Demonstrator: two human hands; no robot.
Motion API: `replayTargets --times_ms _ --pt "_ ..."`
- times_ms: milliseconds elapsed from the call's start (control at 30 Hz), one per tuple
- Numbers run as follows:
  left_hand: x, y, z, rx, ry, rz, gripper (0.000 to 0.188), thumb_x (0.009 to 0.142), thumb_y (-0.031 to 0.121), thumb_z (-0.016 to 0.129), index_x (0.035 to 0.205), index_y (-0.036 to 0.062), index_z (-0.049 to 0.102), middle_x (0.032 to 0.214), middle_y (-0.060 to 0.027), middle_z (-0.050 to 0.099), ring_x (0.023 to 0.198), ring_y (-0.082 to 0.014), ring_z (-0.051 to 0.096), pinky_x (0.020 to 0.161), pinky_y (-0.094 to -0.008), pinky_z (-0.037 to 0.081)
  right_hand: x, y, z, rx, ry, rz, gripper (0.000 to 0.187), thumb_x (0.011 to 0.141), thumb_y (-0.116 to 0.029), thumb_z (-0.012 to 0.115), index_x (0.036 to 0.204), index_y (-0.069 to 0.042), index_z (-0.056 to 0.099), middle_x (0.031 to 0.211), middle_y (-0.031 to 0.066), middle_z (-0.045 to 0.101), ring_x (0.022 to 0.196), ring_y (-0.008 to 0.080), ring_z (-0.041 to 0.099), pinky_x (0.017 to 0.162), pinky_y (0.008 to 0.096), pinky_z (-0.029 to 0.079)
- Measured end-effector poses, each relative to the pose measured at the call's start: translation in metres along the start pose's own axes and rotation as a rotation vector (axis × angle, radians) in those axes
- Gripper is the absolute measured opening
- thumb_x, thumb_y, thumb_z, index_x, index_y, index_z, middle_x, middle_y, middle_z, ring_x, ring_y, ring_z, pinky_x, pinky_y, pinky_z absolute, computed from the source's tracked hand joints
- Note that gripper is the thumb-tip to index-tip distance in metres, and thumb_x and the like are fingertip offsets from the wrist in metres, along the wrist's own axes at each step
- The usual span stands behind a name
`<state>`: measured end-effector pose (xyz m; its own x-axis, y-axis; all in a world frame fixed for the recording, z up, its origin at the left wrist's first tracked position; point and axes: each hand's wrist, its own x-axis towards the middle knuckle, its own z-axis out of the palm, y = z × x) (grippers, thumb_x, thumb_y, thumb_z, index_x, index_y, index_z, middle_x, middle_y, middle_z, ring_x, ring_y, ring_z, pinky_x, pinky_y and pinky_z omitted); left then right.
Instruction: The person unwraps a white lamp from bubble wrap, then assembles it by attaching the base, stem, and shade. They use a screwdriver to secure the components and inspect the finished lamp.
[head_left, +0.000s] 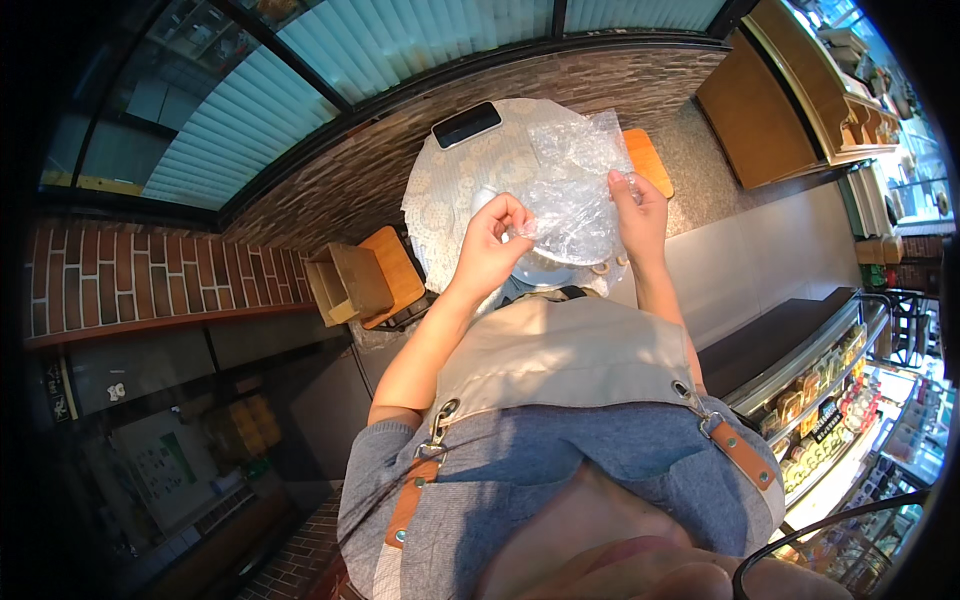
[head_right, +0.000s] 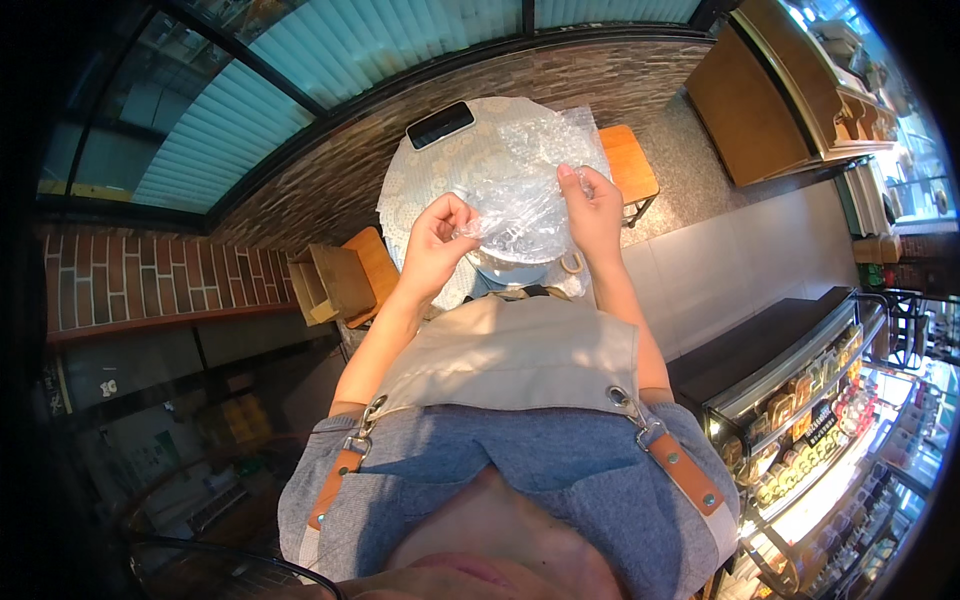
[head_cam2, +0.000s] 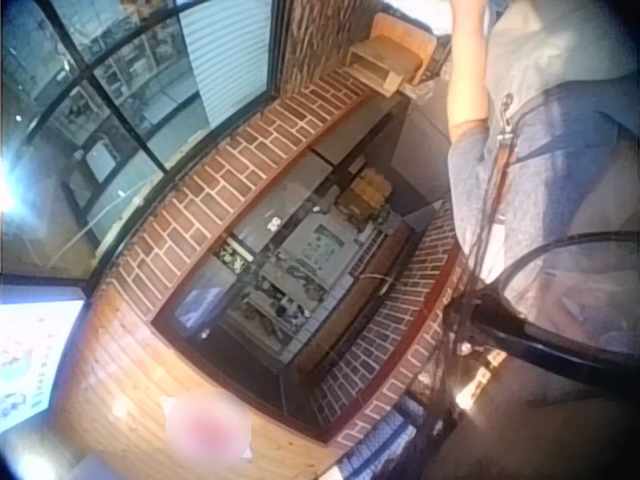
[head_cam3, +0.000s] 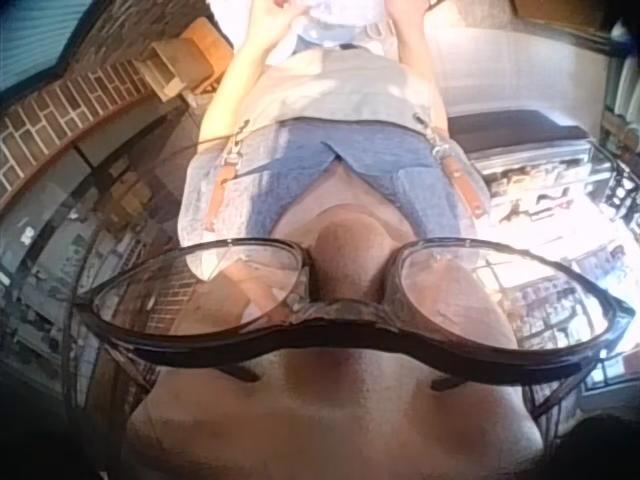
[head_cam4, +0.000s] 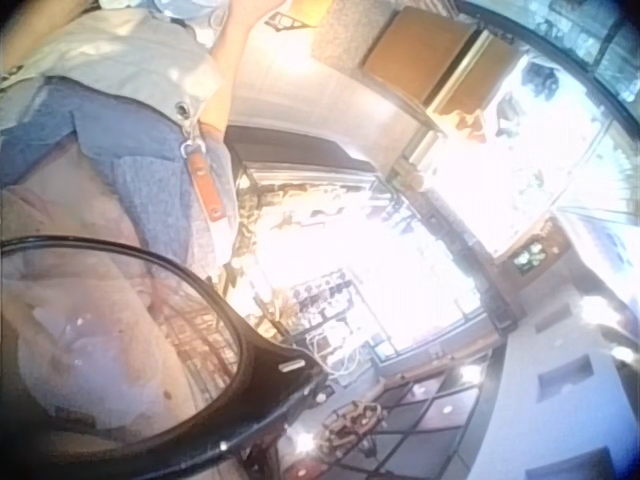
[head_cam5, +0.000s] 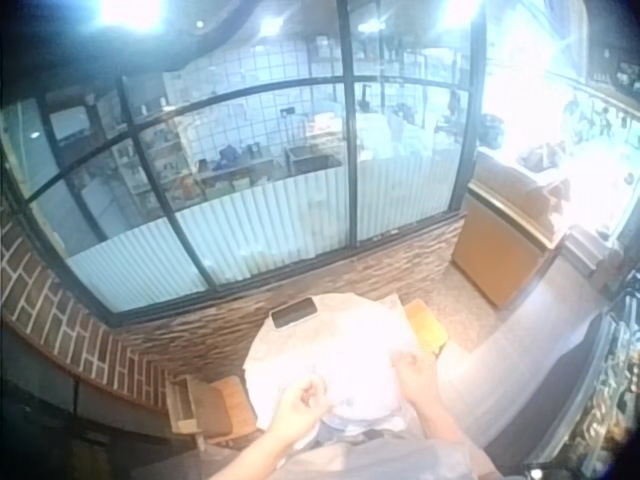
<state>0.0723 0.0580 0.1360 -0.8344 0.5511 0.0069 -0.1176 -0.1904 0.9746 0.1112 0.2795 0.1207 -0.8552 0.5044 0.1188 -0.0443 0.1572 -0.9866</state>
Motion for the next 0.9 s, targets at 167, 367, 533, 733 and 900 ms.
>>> replayTargets --times_ms 167,367,533,733,900 --pt "0.002 -0.001 0.0 -0.103 0.019 -0.008 0.032 0.072 -0.01 0.054 0.095 0.0079 0.042 0.088 0.0004 0.049 0.083 -0.0074 0.048 0.075 -0.0202 0.038 -0.002 -0.017 0.008 0.137 -0.079 -0.004 0.027 0.093 -0.027 0.065 0.085 -0.002 0.063 0.077 -0.0009 0.059 0.072 0.0071 0.05 0.071 0.0218 0.041" --pt "0.001 0.0 0.003 -0.121 0.068 -0.069 0.031 0.074 -0.01 0.053 0.095 0.0085 0.041 0.084 0.0024 0.047 0.076 -0.0039 0.045 0.064 -0.0182 0.034 -0.011 -0.016 0.011 -0.271 -0.425 -0.239 0.023 0.089 -0.027 0.068 0.086 -0.004 0.066 0.079 0.0057 0.063 0.076 0.0182 0.054 0.079 0.0319 0.043" --pt "-0.008 0.006 0.008 -0.108 0.094 0.004 0.028 0.073 -0.011 0.053 0.086 0.0091 0.039 0.078 0.0042 0.042 0.07 -0.0024 0.04 0.059 -0.018 0.03 -0.009 -0.005 0.018 -0.437 -0.15 -0.325 0.035 0.088 -0.026 0.068 0.061 -0.006 0.058 0.053 0.0094 0.05 0.055 0.0239 0.046 0.069 0.0351 0.036" --pt "-0.016 0.008 0.012 -0.011 0.14 0.091 0.029 0.07 -0.011 0.054 0.078 0.0098 0.036 0.076 0.0047 0.034 0.071 -0.0028 0.035 0.06 -0.0183 0.029 -0.007 -0.012 0.022 -0.492 -0.013 -0.556 0.039 0.089 -0.021 0.067 0.056 -0.007 0.05 0.051 0.0066 0.047 0.05 0.0248 0.039 0.063 0.0331 0.032" --pt "-0.014 0.011 0.006 0.147 0.189 0.138 0.025 0.069 -0.007 0.062 0.082 0.0071 0.045 0.073 0.0047 0.034 0.069 -0.0033 0.037 0.059 -0.0201 0.03 -0.011 -0.019 0.017 -0.392 -0.105 -0.465 0.037 0.09 -0.021 0.067 0.059 -0.005 0.054 0.053 0.0059 0.047 0.051 0.0203 0.04 0.063 0.0333 0.034"
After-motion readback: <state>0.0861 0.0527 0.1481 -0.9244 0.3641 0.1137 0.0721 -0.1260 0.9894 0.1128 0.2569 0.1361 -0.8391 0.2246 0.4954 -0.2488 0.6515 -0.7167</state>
